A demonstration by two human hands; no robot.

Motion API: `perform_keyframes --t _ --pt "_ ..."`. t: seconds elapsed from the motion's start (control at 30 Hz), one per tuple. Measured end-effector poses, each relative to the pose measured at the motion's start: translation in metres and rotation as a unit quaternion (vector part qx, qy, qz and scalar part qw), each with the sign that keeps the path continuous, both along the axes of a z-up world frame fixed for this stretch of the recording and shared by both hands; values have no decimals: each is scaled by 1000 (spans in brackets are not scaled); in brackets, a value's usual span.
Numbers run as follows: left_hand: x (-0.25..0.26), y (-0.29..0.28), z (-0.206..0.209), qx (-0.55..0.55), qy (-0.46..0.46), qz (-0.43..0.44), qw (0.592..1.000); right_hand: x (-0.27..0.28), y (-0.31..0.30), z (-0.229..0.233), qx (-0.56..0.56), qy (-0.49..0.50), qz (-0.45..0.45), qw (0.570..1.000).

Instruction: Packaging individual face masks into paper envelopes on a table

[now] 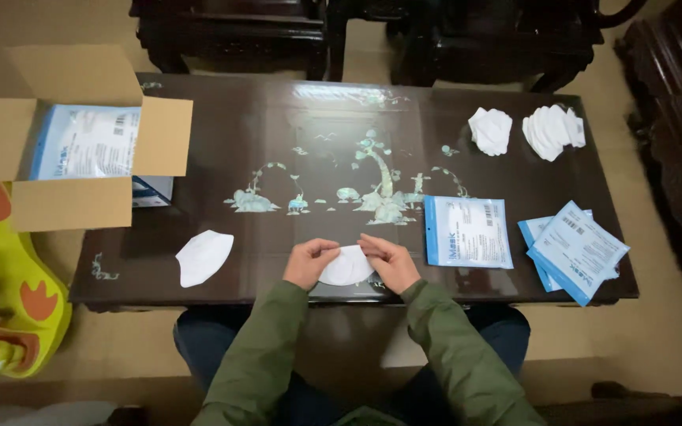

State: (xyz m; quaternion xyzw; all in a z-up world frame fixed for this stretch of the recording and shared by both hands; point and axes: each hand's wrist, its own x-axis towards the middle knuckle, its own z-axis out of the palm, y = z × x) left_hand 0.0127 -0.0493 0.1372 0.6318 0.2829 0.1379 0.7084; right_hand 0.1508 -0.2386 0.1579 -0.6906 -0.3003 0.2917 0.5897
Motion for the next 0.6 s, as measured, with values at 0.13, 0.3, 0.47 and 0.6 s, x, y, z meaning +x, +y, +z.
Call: perform_keyframes --t 0.13,0.3,0.47,0.6 --pt "-6 1 20 -26 7 -10 1000 -2 16 -20 -50 -57 17 997" --pt "-8 7 13 3 -45 -60 997 -10 31 -6 -43 -41 -24 998" --pt "-8 15 -2 -17 -21 -96 995 4 29 -45 -94 -15 -31 995" --pt "-6 11 11 -7 -14 -87 996 10 31 -54 -130 -3 -17 991"
